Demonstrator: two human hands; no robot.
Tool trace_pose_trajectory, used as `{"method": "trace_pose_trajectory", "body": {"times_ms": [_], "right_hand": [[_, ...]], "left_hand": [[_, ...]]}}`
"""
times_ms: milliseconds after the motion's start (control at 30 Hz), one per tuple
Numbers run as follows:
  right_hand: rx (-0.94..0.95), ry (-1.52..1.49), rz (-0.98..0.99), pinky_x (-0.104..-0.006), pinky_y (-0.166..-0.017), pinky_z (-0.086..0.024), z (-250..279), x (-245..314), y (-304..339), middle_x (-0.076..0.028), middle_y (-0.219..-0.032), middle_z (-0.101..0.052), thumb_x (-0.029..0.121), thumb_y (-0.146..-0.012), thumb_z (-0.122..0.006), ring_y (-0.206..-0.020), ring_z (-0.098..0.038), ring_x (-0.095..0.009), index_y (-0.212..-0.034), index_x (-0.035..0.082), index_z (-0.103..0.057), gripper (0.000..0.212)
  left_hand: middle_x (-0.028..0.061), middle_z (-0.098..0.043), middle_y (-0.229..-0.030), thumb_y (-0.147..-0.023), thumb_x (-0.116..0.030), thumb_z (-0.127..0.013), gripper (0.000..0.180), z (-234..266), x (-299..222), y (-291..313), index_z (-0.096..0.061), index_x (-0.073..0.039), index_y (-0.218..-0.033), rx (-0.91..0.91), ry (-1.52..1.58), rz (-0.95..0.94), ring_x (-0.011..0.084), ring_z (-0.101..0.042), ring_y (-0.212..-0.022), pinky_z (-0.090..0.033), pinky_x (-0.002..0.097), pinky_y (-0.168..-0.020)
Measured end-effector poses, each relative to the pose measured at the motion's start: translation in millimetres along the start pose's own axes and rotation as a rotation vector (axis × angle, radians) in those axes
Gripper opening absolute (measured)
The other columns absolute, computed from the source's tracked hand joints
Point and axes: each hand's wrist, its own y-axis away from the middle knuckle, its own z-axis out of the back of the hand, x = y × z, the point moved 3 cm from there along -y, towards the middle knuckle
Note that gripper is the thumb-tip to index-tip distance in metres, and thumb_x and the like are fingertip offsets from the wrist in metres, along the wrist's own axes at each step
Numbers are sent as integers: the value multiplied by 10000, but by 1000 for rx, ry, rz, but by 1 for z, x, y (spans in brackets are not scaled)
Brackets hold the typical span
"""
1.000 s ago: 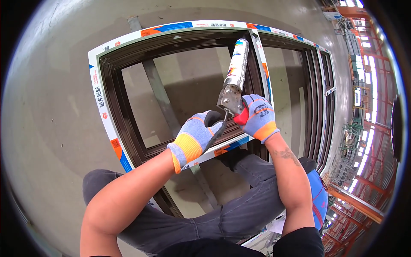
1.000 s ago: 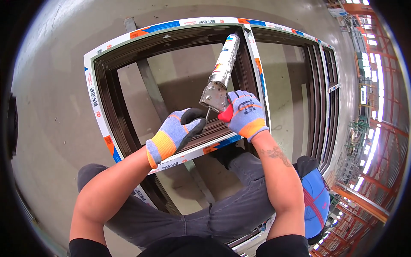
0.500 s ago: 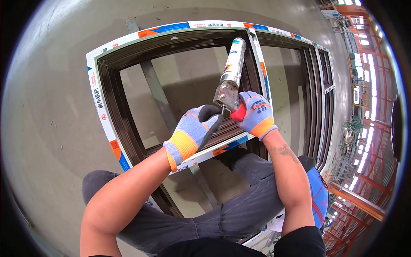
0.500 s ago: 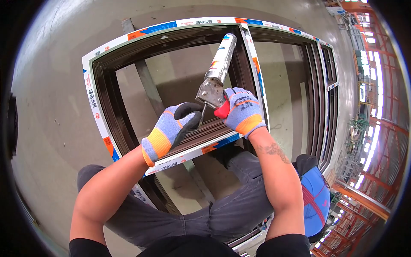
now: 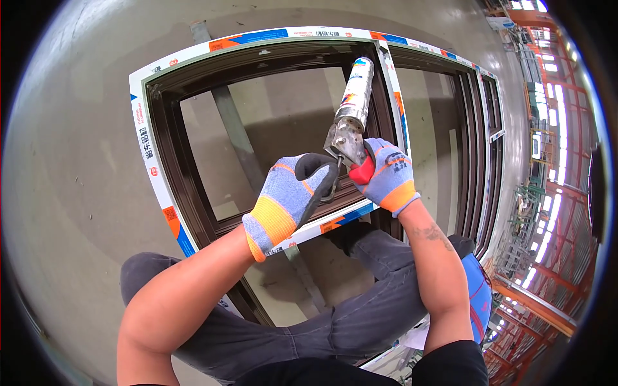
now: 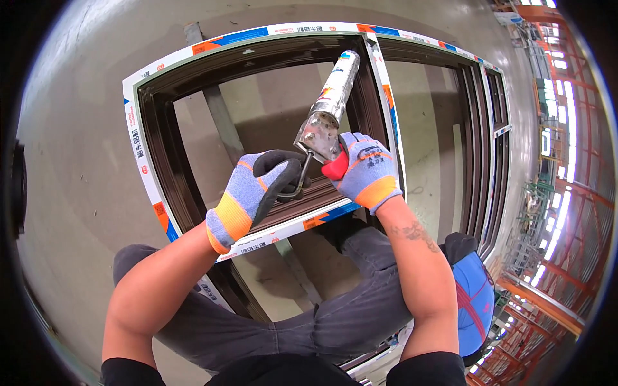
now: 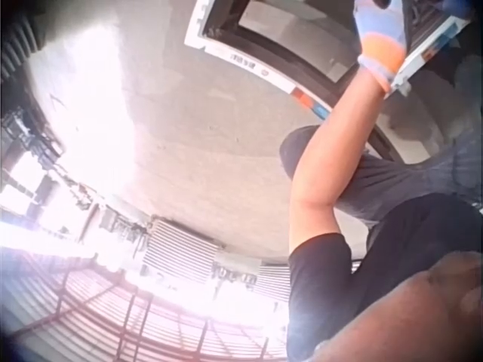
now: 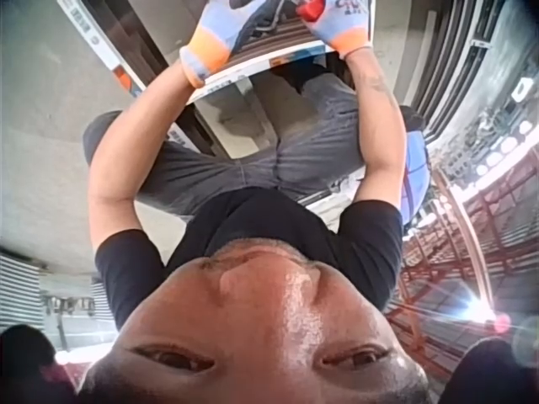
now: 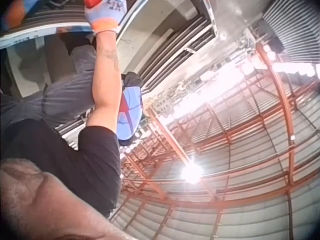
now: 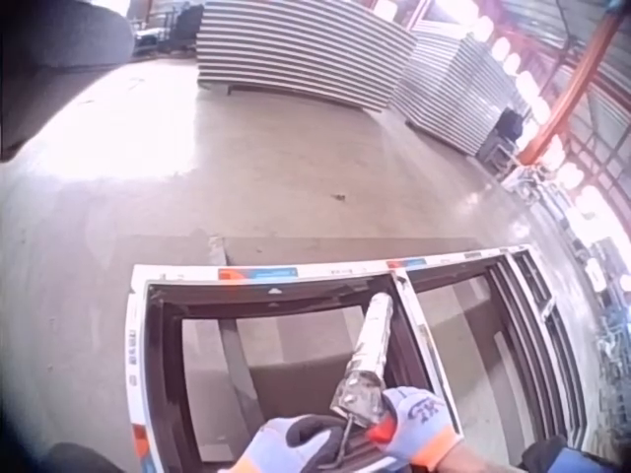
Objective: Applying sealant to window frame joints using a caulking gun.
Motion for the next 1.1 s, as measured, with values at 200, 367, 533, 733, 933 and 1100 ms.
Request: {"method": "trace_pose_trajectory", "body": {"times_ms": [200, 367, 533, 733, 933, 1100], "right_hand": [[-6, 32, 38, -427, -966, -471, 4, 3, -2, -172, -1095, -626, 287, -699, -785, -1081, -590, -355, -1103, 43, -599, 507], [57, 26, 90, -437, -915, -487, 16, 9, 0, -176, -1068, -608, 226, -675, -785, -1036, -588, -375, -1147, 21, -569, 559], [64, 34, 138, -441, -885, -495, 17, 23, 18, -167, -1058, -612, 215, -675, -759, -1025, -590, -376, -1123, 45, -568, 516], [247, 178, 60, -417, -969, -456, -20, 7, 6, -152, -1094, -623, 252, -641, -799, -1073, -590, -343, -1167, 51, -585, 603], [259, 371, 54, -400, -961, -458, -39, -4, -7, -122, -1098, -620, 331, -665, -810, -1107, -588, -302, -1123, 76, -586, 570], [233, 352, 5, -407, -967, -450, -48, -14, -11, -130, -1099, -621, 271, -656, -816, -1103, -587, -305, -1136, 81, -585, 566]], "left_hand": [[25, -608, -709, -951, -150, -619, 217, -2, 1, 1, -672, 60, -950, -36, -9, -23, 75, -536, -668, -477, 262, -633], [83, -633, -697, -936, -220, -602, 267, 6, -3, 0, -684, 34, -912, 41, -111, -20, 147, -575, -644, -496, 306, -661], [197, -685, -811, -938, -340, -562, 378, 14, -30, 5, -688, 14, -899, 82, -821, 39, 330, -663, -769, -517, 406, -748], [178, -703, -970, -960, -429, -507, 441, 7, -27, 13, -655, -27, -1062, 215, -1263, 121, 338, -679, -933, -519, 400, -893], [138, -697, -1000, -959, -426, -520, 435, 6, -21, 14, -624, -29, -1100, 309, -1327, 65, 287, -680, -984, -510, 384, -895], [140, -702, -1001, -953, -420, -544, 420, 0, -17, 18, -650, -26, -1052, 404, -1411, 59, 288, -686, -974, -522, 382, -858]]}}
